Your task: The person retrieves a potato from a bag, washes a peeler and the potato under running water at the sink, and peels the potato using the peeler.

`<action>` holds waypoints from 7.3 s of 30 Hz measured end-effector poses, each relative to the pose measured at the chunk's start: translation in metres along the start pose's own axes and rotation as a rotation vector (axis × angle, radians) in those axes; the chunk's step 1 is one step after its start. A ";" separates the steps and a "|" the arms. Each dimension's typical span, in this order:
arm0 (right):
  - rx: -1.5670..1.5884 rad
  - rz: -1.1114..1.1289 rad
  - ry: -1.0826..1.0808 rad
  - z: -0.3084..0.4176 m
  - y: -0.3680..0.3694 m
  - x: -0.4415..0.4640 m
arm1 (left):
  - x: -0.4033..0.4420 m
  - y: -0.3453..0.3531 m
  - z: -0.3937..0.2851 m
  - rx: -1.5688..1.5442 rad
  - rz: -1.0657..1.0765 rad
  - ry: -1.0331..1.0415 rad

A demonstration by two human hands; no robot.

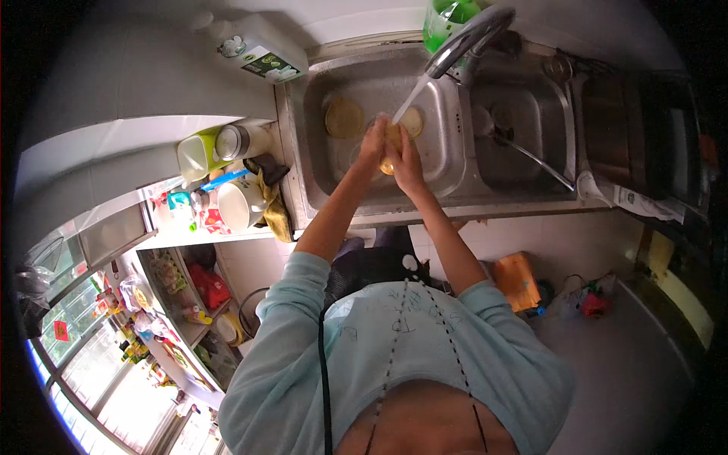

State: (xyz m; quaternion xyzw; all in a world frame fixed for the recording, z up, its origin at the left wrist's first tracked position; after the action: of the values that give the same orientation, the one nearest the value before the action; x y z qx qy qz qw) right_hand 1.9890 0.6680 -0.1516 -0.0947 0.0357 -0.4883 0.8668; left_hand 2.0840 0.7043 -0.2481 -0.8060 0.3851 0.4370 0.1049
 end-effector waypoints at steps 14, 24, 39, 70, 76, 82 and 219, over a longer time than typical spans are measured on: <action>0.327 0.096 0.227 -0.017 0.008 0.028 | -0.065 0.013 -0.040 -0.057 -0.107 0.209; 0.180 -0.052 0.309 -0.016 -0.006 0.038 | -0.037 0.015 -0.039 -0.097 -0.166 0.337; 0.190 -0.043 0.326 -0.016 -0.007 0.039 | -0.053 0.023 -0.050 0.022 -0.168 0.422; -0.068 0.253 -0.309 0.043 -0.011 0.019 | -0.086 0.057 -0.032 -0.464 0.561 -0.165; 0.234 0.271 0.056 0.020 -0.017 0.029 | -0.089 0.056 -0.030 -0.166 0.448 -0.192; 0.154 0.088 0.163 0.006 -0.010 0.059 | -0.057 0.042 -0.032 -0.166 0.283 -0.061; 0.210 -0.112 -0.377 0.172 -0.063 -0.029 | -0.175 0.070 -0.065 -0.706 0.707 -0.116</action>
State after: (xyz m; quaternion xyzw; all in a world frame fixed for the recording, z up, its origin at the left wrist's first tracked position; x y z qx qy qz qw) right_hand 1.9477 0.6831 0.0284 -0.0952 -0.1834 -0.5103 0.8348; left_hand 2.0188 0.7160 -0.0602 -0.5870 0.4567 0.5937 -0.3074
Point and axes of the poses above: each hand's wrist, its own x-axis towards the middle knuckle, its own y-axis out of the palm, z = x × y, the point moved 9 cm from there along x, towards the middle knuckle, and after that the axes turned 8 degrees about -y, right-handed, at the moved point
